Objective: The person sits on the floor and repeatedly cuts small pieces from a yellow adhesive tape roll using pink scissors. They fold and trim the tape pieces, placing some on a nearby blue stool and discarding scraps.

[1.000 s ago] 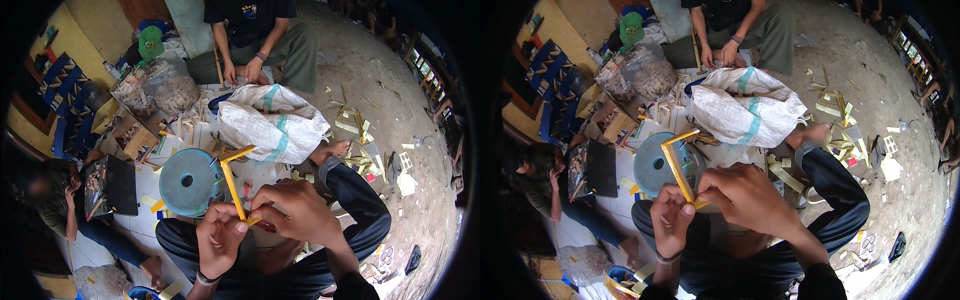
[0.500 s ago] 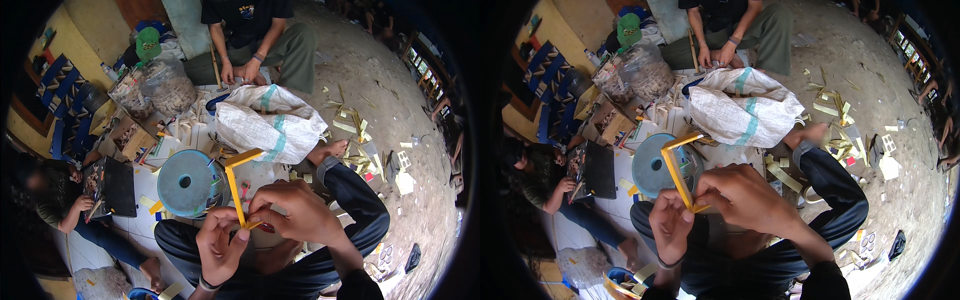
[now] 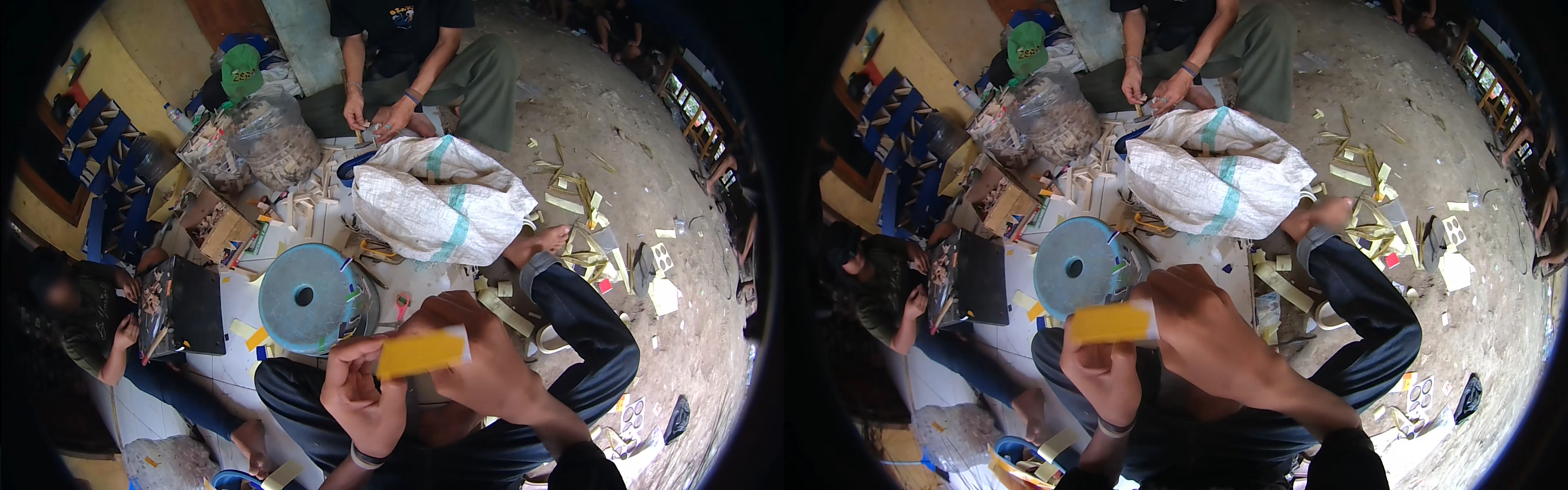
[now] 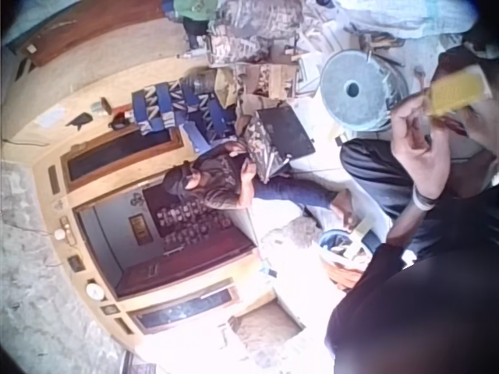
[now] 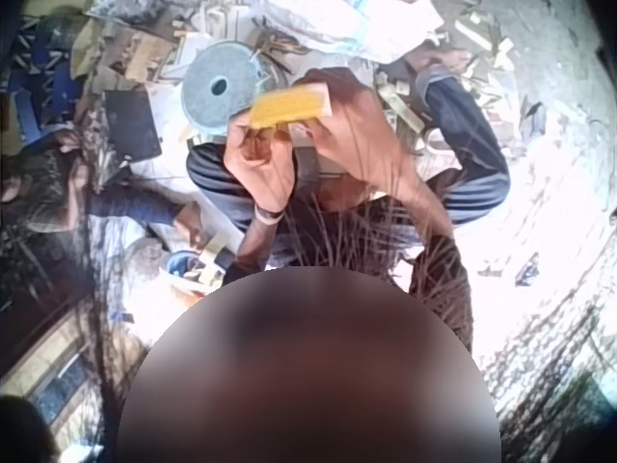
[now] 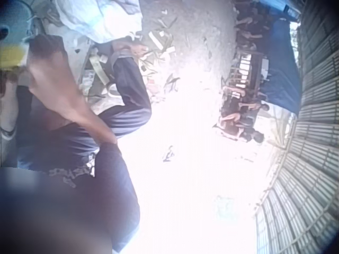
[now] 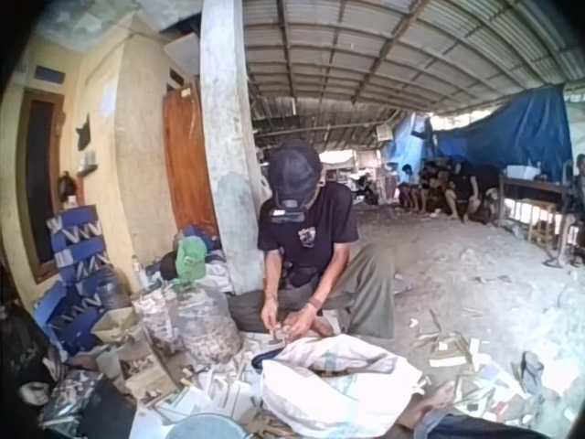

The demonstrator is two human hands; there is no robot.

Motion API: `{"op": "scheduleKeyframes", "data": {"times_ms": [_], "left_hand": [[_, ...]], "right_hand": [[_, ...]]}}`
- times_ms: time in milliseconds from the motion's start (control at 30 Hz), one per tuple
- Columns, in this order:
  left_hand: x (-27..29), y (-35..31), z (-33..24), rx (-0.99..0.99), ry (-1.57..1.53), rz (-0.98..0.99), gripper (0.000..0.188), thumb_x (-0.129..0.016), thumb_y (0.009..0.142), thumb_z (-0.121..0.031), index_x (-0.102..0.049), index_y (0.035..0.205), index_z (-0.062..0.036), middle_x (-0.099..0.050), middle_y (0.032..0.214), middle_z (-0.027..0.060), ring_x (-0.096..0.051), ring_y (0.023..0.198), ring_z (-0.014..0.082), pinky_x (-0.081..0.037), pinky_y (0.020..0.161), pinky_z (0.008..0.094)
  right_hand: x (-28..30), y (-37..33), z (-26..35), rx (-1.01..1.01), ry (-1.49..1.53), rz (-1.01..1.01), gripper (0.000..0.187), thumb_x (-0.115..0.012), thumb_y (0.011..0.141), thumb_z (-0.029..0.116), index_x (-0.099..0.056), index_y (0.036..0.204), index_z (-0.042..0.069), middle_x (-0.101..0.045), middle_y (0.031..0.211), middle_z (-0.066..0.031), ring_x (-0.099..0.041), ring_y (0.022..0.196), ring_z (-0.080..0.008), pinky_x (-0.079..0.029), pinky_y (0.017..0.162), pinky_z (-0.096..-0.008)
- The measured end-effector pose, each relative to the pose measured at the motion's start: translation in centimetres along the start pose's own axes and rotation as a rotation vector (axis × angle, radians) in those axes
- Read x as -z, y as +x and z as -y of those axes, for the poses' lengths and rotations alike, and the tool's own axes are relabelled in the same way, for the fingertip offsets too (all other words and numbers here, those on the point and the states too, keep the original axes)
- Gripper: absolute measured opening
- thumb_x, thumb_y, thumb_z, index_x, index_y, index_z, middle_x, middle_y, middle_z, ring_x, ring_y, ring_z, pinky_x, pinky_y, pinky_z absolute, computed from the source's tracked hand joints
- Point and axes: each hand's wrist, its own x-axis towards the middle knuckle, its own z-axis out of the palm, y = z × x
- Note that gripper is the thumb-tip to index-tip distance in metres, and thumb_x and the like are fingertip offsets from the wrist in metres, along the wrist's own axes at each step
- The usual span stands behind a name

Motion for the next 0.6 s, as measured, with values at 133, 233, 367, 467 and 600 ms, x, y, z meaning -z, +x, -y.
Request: {"op": "scheduleKeyframes", "data": {"times_ms": [133, 233, 367, 467, 600], "left_hand": [[-0.11, 0.21, 0.59, -0.021, -0.017, 0.005, 0.039, -0.066, 0.078, 0.018, -0.060, 0.115, 0.0069, -0.068, 0.120, 0.0171, -0.068, 0.112, 0.0222, -0.054, 0.093, 0.0299], [-0.10, 0.20, 0.78, 0.034, -0.037, 0.003, 0.040, -0.067, 0.078, 0.019, -0.062, 0.116, 0.0076, -0.069, 0.120, 0.0192, -0.069, 0.111, 0.0225, -0.053, 0.095, 0.0311], [-0.11, 0.20, 0.90, -0.014, 0.034, 0.017, 0.040, -0.067, 0.079, 0.019, -0.062, 0.116, 0.0083, -0.070, 0.119, 0.0206, -0.070, 0.110, 0.0233, -0.054, 0.096, 0.0330], [-0.32, 0.24, 0.94, -0.045, 0.017, 0.007, 0.038, -0.068, 0.079, 0.019, -0.063, 0.115, 0.0086, -0.071, 0.116, 0.0209, -0.071, 0.108, 0.0241, -0.055, 0.095, 0.0332], [-0.86, 0.27, 0.91, -0.084, 0.062, -0.039, 0.020, -0.068, 0.092, 0.007, -0.062, 0.111, 0.0049, -0.073, 0.111, 0.0175, -0.071, 0.103, 0.0191, -0.053, 0.093, 0.0286]], "right_hand": [[-0.28, -0.23, -0.10, -0.034, 0.047, -0.027, 0.019, -0.069, 0.078, -0.006, -0.061, 0.094, 0.003, -0.062, 0.085, -0.0132, -0.065, 0.083, -0.0365, -0.050, 0.080, -0.0442], [-0.51, -0.33, -0.56, -0.058, 0.086, -0.088, 0.017, -0.071, 0.081, -0.003, -0.061, 0.093, 0.003, -0.062, 0.081, -0.0122, -0.065, 0.077, -0.0348, -0.051, 0.074, -0.0430], [-0.72, -0.38, -0.81, -0.152, 0.213, -0.113, 0.023, -0.074, 0.082, -0.002, -0.064, 0.103, 0.002, -0.070, 0.086, -0.0133, -0.071, 0.079, -0.0318, -0.055, 0.069, -0.0397], [-0.50, -0.69, -0.42, -0.298, 0.332, -0.077, 0.030, -0.071, 0.084, -0.004, -0.063, 0.112, 0.002, -0.072, 0.088, -0.0137, -0.074, 0.082, -0.0283, -0.057, 0.070, -0.0382], [-0.72, -0.66, -0.48, -0.275, 0.367, -0.113, 0.034, -0.074, 0.083, -0.006, -0.062, 0.115, -0.001, -0.072, 0.086, -0.0129, -0.074, 0.082, -0.0180, -0.056, 0.080, -0.0297]]}}
